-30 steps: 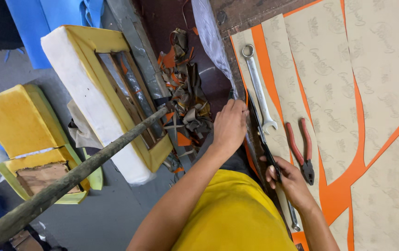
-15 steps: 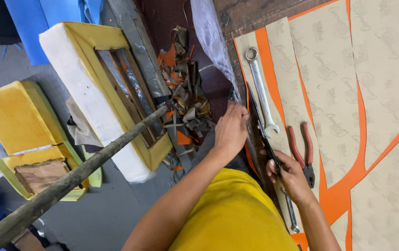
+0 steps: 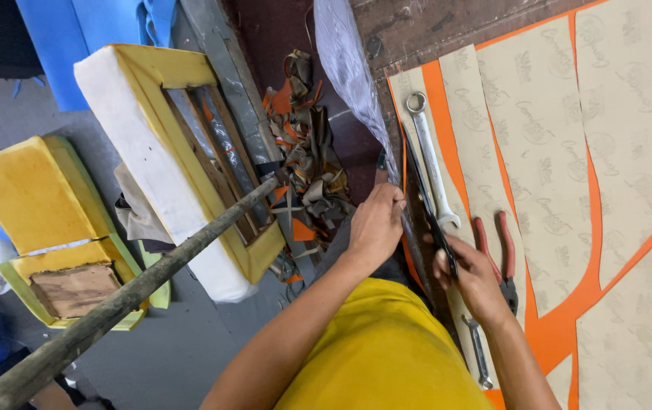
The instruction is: The person uses shears to cut through orange and beige upholstery material on a workbench, following paper patterns, while occasionally moving a wrench used as a weight and adjusting pliers nearby.
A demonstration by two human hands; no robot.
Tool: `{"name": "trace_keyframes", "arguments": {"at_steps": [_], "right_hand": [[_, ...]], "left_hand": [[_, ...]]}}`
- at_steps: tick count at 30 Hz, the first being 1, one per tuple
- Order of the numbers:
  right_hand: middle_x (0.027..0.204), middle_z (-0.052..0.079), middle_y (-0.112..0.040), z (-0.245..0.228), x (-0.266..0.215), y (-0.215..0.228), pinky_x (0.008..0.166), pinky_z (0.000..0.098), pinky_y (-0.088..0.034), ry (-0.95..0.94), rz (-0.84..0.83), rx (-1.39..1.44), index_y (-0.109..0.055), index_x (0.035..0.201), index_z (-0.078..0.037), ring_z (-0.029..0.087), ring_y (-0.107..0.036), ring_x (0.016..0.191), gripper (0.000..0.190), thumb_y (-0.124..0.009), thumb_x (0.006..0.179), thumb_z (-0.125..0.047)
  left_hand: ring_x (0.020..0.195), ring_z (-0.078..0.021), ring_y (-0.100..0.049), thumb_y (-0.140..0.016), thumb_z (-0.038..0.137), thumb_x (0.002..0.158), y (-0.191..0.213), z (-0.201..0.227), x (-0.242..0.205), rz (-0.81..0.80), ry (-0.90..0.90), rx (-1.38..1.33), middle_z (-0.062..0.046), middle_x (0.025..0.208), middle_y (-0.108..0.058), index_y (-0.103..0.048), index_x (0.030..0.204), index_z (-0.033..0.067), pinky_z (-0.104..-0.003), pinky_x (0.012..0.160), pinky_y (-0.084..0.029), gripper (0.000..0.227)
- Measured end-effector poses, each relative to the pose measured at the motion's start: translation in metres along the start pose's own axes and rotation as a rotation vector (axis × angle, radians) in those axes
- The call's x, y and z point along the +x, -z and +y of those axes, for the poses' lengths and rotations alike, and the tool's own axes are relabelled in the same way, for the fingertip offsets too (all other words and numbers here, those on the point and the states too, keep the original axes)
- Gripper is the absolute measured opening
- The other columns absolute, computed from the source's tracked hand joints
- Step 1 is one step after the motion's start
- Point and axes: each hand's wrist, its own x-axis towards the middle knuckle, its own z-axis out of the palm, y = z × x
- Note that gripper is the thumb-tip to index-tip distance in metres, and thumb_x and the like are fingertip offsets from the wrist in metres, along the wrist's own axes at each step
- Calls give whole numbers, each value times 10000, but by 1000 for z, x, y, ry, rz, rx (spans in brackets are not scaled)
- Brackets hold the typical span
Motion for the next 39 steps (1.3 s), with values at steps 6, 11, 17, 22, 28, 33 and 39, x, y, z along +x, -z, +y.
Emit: {"name": "trace_keyframes", "arguments": {"at_steps": [6,11,17,22,28,33,39], "right_hand": [[704,8,-515,-10,9,-3,589,272,-417,21,-15,9,-672,1294,-20,115,-483,641,382,-603,987,-236],[688,25,-520,-16,7,-4,580,288,-390,-33,8,-31,-683,1278,-10,144,-473,614,386,-613,978,-241],[701,19,-532,-26,19,-8,586,270,-425,94,-9,-46,-670,1274,-7,127,-500,633,374,-603,989,-240],[694,16,-529,-26,17,-8,575,270,-421,50,-29,-24,-674,1270,-6,126,-498,617,385,-610,983,-254],[693,12,-563,-39,28,-14,566,268,-403,33,-16,-7,-686,1262,-21,124,-498,602,374,-612,976,-251],[691,7,-549,-44,31,-16,568,270,-423,21,-4,-19,-697,1266,-33,115,-498,614,378,-630,969,-257],[690,8,-550,-48,36,-18,556,276,-414,31,8,0,-715,1247,-26,122,-502,616,368,-652,961,-247]], "left_hand": [[898,-406,-660,-625,81,954,5,-2,-1,3,9,-15,-149,1015,-658,-573,964,50,-509,759,-501,61],[892,-395,-664,-622,88,954,8,-4,-6,-38,63,-44,-141,1010,-649,-559,967,61,-489,764,-502,70],[928,-409,-650,-622,48,938,11,-8,-6,31,-24,-70,-151,1007,-655,-571,979,57,-490,772,-502,66],[912,-413,-647,-625,59,938,13,-9,-12,-21,48,-62,-161,1002,-647,-566,966,51,-495,763,-493,66],[924,-412,-647,-631,70,942,15,-11,-12,-43,59,-59,-162,1003,-651,-565,966,47,-496,762,-491,74],[911,-405,-649,-644,70,934,17,-12,-12,-50,59,-49,-163,1000,-655,-574,962,47,-483,758,-493,78],[874,-375,-659,-640,83,948,22,-9,-9,-92,112,-45,-145,995,-652,-572,962,48,-463,752,-501,78]]}}
